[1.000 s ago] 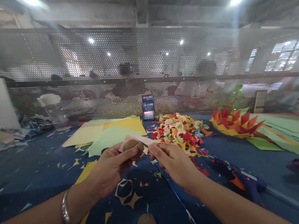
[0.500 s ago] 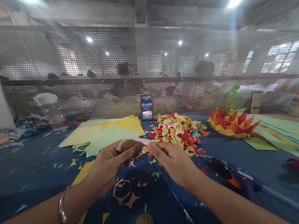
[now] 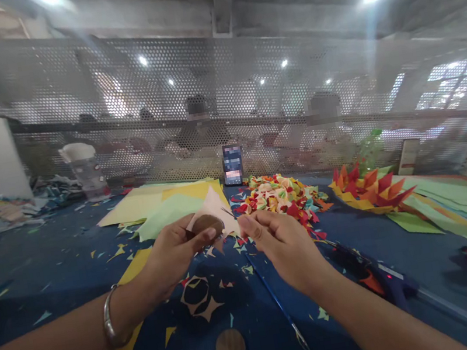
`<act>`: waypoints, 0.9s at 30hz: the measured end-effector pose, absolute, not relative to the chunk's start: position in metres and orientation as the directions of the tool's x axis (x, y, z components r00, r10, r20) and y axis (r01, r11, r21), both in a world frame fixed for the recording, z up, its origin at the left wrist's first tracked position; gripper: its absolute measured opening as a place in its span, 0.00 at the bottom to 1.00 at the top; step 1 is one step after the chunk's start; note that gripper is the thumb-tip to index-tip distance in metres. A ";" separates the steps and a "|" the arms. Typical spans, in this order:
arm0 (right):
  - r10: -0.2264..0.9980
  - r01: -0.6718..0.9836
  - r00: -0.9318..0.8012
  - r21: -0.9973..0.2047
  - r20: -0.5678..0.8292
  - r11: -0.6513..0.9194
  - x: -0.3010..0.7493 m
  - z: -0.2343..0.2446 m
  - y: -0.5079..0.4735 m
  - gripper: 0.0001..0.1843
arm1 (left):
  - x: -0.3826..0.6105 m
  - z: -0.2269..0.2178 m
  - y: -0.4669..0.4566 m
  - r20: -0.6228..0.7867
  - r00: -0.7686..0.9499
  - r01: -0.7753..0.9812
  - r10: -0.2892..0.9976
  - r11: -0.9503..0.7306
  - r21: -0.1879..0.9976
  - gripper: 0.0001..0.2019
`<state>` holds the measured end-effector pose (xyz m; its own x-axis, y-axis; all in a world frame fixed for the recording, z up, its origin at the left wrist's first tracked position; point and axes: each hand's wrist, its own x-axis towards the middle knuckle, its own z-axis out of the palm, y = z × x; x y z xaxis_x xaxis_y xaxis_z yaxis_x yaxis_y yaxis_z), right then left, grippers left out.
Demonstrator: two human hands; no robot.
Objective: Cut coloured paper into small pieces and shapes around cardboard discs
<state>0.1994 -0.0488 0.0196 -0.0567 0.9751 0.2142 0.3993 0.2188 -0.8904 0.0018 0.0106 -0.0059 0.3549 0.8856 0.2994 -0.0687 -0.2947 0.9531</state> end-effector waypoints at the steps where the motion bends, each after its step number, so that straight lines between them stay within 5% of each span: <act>1: 0.978 0.405 -0.063 -0.890 0.201 0.209 0.199 0.020 -0.048 0.24 | 0.002 -0.004 0.009 0.304 0.363 -0.073 0.881 -0.299 0.952 0.05; 10: 0.996 0.388 -0.067 -0.918 0.062 0.083 0.196 0.020 -0.044 0.26 | 0.005 -0.005 0.009 0.211 0.473 -0.356 0.855 -0.033 0.934 0.08; 27: 0.997 0.321 -0.076 -0.946 0.028 0.051 0.198 0.017 -0.043 0.24 | 0.007 -0.001 0.002 0.267 0.546 -0.311 0.794 -0.104 0.945 0.07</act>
<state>0.1980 -0.0427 0.0166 -0.0760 0.9967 0.0280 0.3214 0.0511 -0.9456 0.0066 0.0022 -0.0012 0.5458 0.7941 0.2673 -0.3114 -0.1040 0.9446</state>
